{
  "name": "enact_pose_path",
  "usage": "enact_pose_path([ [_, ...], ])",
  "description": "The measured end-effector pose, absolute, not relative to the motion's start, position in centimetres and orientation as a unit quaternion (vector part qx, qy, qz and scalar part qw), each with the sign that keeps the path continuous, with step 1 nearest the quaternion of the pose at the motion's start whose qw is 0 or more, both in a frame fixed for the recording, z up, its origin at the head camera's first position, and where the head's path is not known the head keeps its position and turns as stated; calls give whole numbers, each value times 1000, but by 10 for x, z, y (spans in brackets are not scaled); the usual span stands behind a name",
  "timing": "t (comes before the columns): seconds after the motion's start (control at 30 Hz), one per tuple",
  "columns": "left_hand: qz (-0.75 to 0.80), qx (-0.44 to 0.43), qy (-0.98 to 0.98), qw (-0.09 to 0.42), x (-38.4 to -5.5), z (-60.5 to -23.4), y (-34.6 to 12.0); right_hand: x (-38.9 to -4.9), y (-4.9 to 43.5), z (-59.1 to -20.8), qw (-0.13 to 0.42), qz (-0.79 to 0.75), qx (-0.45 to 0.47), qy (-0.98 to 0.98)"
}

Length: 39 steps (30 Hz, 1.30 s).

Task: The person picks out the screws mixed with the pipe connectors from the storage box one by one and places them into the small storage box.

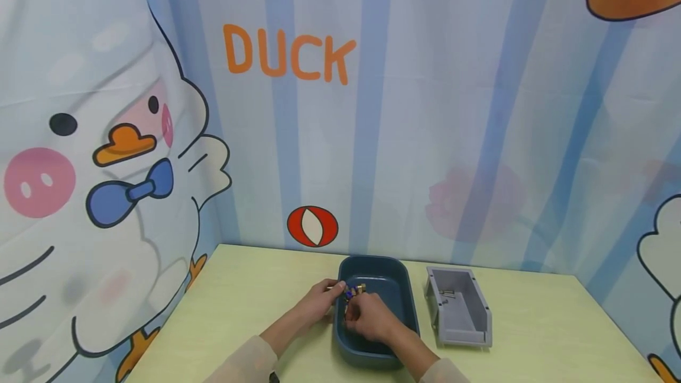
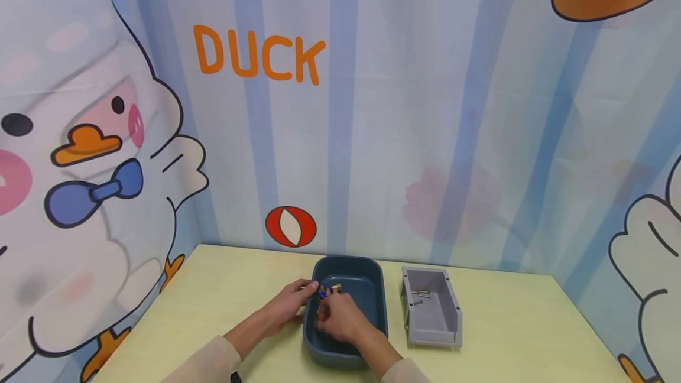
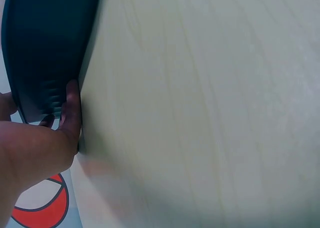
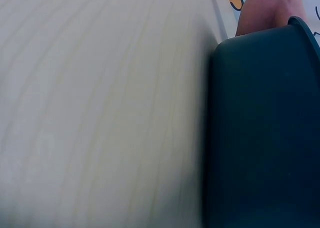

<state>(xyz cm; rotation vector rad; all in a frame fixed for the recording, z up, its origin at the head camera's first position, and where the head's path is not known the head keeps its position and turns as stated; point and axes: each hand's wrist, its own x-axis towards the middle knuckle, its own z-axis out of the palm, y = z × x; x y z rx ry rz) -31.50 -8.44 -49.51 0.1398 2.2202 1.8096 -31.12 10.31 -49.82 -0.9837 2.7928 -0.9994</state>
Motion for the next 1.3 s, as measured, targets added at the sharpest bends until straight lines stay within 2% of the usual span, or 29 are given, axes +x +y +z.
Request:
enact_pose_path([
  [0.1, 625, 48, 767, 138, -315, -495, -84, -318, 107, -506, -9, -315, -337, 887],
  [0.4, 628, 51, 764, 137, -314, -495, -84, -322, 108, -513, 6, -312, -335, 889],
  [0.77, 626, 45, 767, 137, -315, -494, -84, -360, 112, -560, 5, -290, -338, 896],
  [1.0, 625, 46, 768, 136, -316, -495, -84, -376, 115, -574, 14, -268, -337, 902],
  [1.17, 625, 49, 766, 140, -315, -495, -85, -368, 123, -557, 4, -276, -375, 885],
  [1.3, 622, 48, 768, 145, -316, -495, -85, -343, 130, -514, 14, -292, -385, 875],
])
